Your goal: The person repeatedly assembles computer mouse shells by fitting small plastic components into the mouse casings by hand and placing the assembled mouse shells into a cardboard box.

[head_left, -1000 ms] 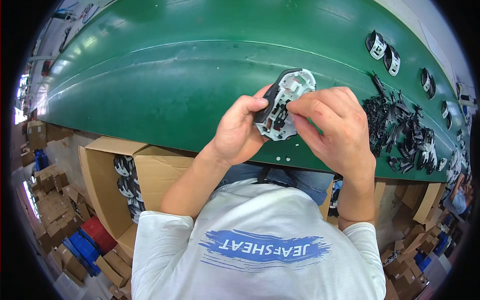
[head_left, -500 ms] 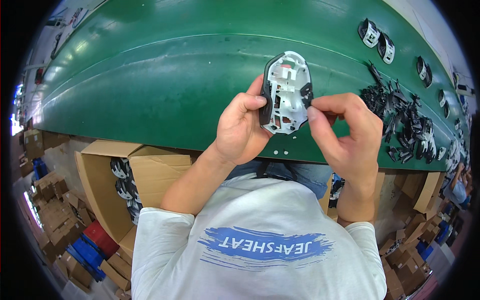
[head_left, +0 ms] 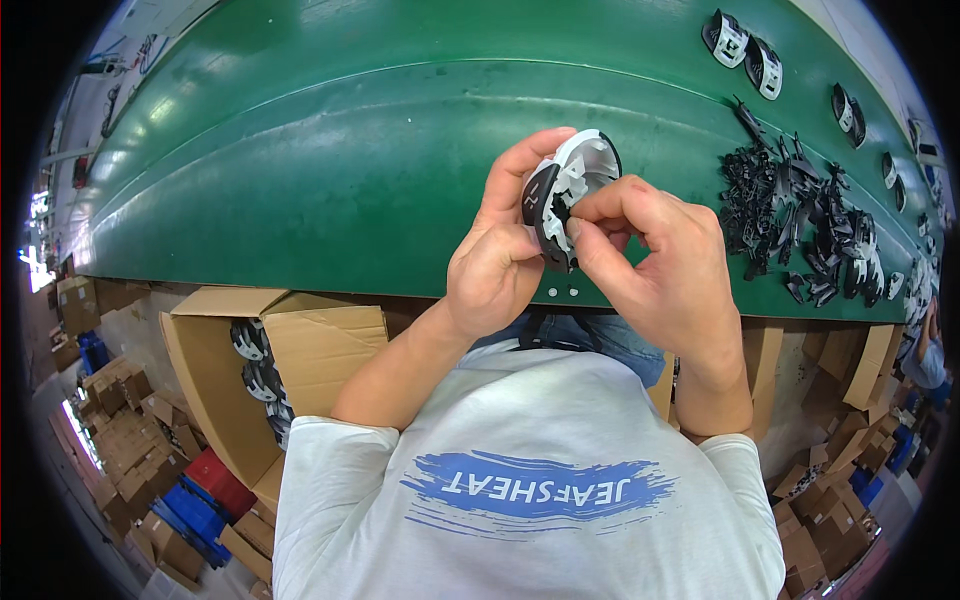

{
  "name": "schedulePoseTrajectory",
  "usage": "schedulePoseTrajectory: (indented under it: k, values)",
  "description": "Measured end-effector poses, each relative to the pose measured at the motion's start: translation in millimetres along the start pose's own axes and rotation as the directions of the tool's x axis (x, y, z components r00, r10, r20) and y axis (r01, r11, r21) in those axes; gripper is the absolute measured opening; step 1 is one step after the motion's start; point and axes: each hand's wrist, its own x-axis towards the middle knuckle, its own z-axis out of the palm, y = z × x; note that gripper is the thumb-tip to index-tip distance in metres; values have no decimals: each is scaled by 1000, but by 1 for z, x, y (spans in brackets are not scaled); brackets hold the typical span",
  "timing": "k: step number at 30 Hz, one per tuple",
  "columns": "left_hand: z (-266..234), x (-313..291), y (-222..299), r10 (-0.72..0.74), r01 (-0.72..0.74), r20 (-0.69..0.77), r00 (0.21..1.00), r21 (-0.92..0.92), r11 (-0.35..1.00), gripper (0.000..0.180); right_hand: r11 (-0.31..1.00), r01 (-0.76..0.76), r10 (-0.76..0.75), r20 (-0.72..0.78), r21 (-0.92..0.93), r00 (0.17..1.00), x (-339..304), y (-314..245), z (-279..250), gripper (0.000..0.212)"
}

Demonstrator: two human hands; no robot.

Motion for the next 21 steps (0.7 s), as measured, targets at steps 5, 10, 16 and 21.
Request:
schedulePoseTrajectory:
  k: [5, 10, 16, 21]
  values:
    - [3, -3, -1, -45, 43, -58, 997, -43, 998, 85, 971, 158, -152, 44, -179, 987, -1, 8, -2, 12]
    - [8, -4, -2, -30, 29, -80, 996, -15, 999, 85, 966, 159, -171, -42, -204, 984, -7, 12, 9, 14]
    - [9, -10, 1, -63, 18, -209, 976, -211, 977, 77, 960, 242, -230, 93, -144, 969, -3, 15, -7, 27]
    - [12, -13, 8, -9, -74, -241, 970, -333, 940, 76, 992, 119, -115, -114, 34, 987, -17, 12, 1, 33]
